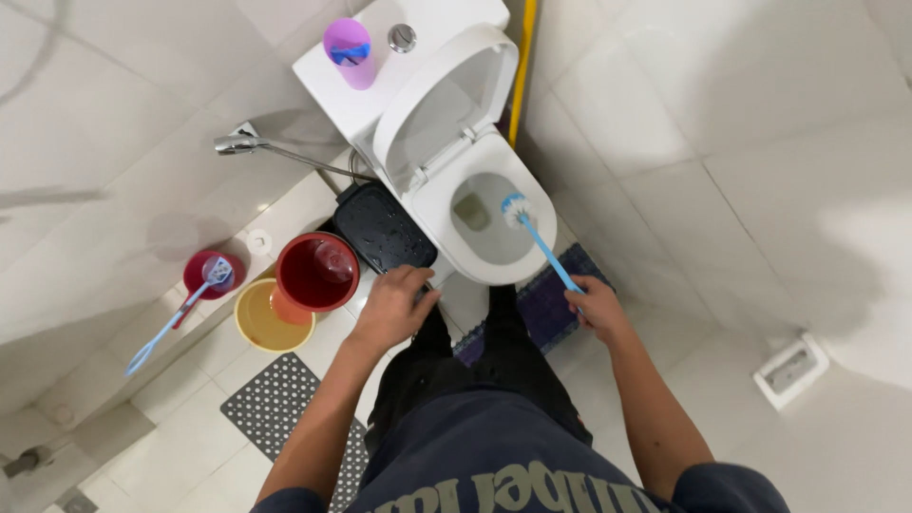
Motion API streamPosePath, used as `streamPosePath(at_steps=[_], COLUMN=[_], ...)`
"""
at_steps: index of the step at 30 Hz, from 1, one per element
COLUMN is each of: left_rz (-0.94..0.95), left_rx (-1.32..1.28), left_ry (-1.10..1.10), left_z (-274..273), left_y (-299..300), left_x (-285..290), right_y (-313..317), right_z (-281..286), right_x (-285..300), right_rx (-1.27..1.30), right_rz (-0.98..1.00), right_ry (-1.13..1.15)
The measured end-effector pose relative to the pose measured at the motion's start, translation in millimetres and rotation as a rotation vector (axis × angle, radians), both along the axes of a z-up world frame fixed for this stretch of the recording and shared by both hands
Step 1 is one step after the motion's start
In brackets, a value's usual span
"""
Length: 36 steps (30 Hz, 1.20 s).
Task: Cleaning the inside of a toilet bowl using a brush.
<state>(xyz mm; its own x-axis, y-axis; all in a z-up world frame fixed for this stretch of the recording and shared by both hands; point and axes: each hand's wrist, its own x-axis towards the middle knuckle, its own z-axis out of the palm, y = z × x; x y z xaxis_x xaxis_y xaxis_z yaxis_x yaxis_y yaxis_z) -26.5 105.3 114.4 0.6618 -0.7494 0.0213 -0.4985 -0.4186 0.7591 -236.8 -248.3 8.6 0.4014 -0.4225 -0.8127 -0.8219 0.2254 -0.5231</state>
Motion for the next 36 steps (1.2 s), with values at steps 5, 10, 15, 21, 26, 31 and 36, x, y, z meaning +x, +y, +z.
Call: streamPosePath(at_steps=[5,10,15,21,26,31,36], left_rz=[0.003,-0.062,-0.112,-0.074,-0.037,0.064,0.151], left_rx=[0.037,0.081,0.13,0.124,0.139,0.161,0.211], left_ry=[0.02,0.071,0.104,0.084,0.135,0.197,0.278], left_z=[9,0,-4,-10,-29,-63,-99], left_y=[10,-3,-34,-91,-137,-179,-192], left_x=[-1,-6,-7,-2,-6,-15,-22], right_y=[31,54,48,-24,-109,-181,-209], right_z=[-30,-47,-33,3,-8,-98,-195], right_x=[13,35,45,53,104,193,270], right_rx=[-0.13,-0.143,-0.076,0.125,-0.012,-0.008,-0.059], right_rz=[0.003,-0.002,0.006,-0.16,-0.101,-0.029,0.107], right_ry=[-0.079,-0.102,-0.131,-0.103,-0.101,-0.086,-0.031])
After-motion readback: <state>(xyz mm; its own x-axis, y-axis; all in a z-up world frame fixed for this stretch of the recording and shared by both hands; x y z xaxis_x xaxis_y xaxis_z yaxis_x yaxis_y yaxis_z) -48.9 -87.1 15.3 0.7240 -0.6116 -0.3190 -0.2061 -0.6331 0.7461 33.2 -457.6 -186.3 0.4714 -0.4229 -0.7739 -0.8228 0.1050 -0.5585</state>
